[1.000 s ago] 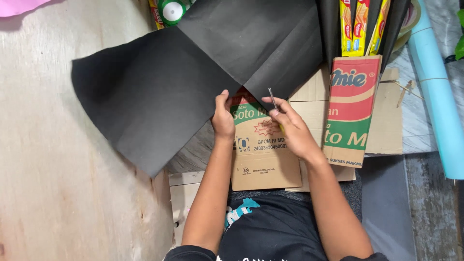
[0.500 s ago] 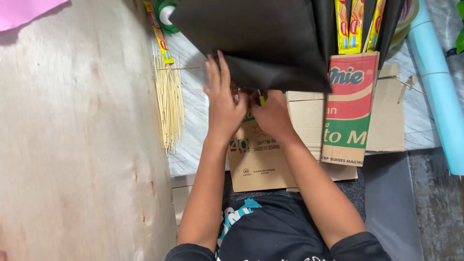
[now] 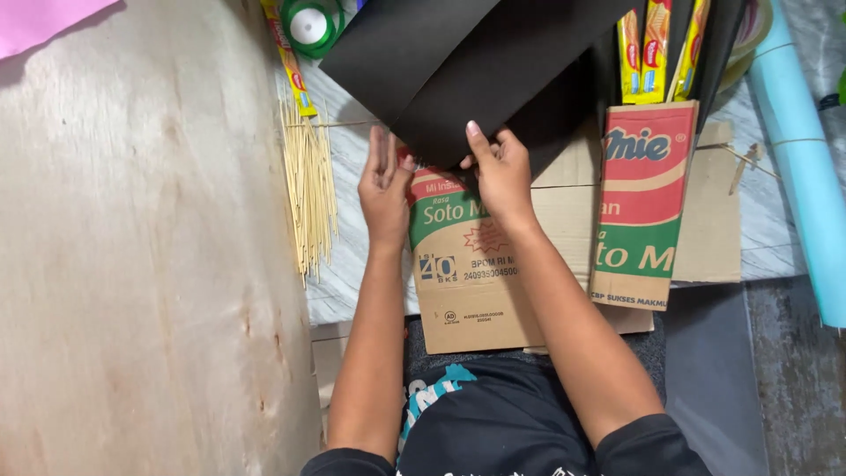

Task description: Folding and cutting black paper to prepare components for a craft project, likely a snack bouquet.

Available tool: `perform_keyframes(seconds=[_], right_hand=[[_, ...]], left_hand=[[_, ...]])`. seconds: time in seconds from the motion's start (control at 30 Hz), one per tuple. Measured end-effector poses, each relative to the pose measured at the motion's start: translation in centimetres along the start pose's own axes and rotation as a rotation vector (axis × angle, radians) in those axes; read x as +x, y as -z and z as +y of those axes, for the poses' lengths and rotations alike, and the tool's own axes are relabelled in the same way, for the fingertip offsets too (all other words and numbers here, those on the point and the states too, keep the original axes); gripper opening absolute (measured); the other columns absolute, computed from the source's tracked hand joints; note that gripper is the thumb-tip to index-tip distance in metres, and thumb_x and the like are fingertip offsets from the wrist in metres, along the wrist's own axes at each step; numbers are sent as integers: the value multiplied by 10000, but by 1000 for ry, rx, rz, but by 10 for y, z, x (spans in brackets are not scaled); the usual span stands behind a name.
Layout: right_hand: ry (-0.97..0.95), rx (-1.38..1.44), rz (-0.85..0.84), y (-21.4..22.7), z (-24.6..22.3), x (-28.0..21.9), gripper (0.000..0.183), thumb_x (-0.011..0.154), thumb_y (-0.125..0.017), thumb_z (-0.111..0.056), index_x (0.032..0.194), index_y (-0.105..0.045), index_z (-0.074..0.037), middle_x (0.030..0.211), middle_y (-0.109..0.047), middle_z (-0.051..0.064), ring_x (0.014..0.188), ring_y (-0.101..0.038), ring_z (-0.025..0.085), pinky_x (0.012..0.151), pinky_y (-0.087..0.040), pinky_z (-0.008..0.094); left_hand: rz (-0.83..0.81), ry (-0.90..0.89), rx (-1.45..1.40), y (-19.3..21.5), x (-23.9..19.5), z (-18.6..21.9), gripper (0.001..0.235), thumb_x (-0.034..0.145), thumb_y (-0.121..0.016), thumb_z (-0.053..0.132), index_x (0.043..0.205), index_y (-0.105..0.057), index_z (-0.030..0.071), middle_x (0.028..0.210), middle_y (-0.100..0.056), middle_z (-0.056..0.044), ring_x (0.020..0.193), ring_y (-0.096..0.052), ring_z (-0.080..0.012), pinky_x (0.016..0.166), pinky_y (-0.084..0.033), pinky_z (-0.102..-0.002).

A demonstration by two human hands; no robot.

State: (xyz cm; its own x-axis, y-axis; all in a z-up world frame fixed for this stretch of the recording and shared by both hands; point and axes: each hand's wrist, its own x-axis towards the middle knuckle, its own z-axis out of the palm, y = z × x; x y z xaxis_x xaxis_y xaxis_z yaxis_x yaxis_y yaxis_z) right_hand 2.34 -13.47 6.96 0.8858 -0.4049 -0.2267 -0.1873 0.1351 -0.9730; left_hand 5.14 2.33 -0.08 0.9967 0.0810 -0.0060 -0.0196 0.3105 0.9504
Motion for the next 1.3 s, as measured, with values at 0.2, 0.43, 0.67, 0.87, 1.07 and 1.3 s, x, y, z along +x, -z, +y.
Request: perform_keyframes(seconds=[0.2, 0.43, 0.67, 0.87, 1.07, 1.3], right_hand=[[164, -77, -9, -16, -19, -22, 310, 985, -724, -301, 1147, -681, -39, 878, -729, 88, 739, -650, 128, 672, -557, 294], [328, -452, -252, -7, -16, -35, 432, 982, -628, -243, 1357, -592, -29, 1121, -702, 210, 979, -692, 405, 783, -575, 517], [473, -398, -510, 4, -44, -47, 604, 812, -706, -74, 1406, -613, -127, 1500, -526, 111, 1284, -506, 354, 1094, -417, 511], [183, -223, -84, 48, -8, -42, 464, 927, -723, -119, 1381, -629, -135, 1298, -652, 106, 1180, -600, 238, 965, -520, 384], [-23, -191, 5, 91, 24, -20, 572, 964, -735, -202, 1465, -492, -76, 1357, -585, 250, 1158, -638, 310, 815, -593, 340], [-36, -76, -3, 106, 32, 3, 706, 1006, -732, -251, 1563, -340, -66, 1407, -500, 359, 1228, -611, 388, 940, -556, 405]], left_hand=[[-74, 77, 100, -37, -26, 4, 1024, 843, -787, -12, 1647, -192, 207, 1702, -152, -165, 1518, -240, -378, 1216, -336, -415], [-151, -5, 153, -26, -7, -21, 1212, 858, -664, -197, 1667, 29, 381, 1711, -199, -125, 1522, -293, -364, 1238, -332, -452], [407, 226, -153, -30, -5, -65, 374, 897, -650, 17, 1259, -589, -52, 1285, -605, -218, 1186, -594, -268, 1027, -522, -399], [450, 127, -578, -47, 1, -27, 185, 883, -766, 30, 1050, -753, -50, 1076, -748, -212, 1006, -730, -315, 925, -601, -612], [403, 123, -643, -42, 8, -29, 180, 851, -767, -61, 1025, -762, -18, 1028, -761, -194, 987, -740, -344, 909, -601, -643], [274, 39, -644, -63, -3, 9, 215, 895, -741, -30, 1103, -759, 19, 1101, -755, -173, 1047, -727, -354, 919, -597, -625]])
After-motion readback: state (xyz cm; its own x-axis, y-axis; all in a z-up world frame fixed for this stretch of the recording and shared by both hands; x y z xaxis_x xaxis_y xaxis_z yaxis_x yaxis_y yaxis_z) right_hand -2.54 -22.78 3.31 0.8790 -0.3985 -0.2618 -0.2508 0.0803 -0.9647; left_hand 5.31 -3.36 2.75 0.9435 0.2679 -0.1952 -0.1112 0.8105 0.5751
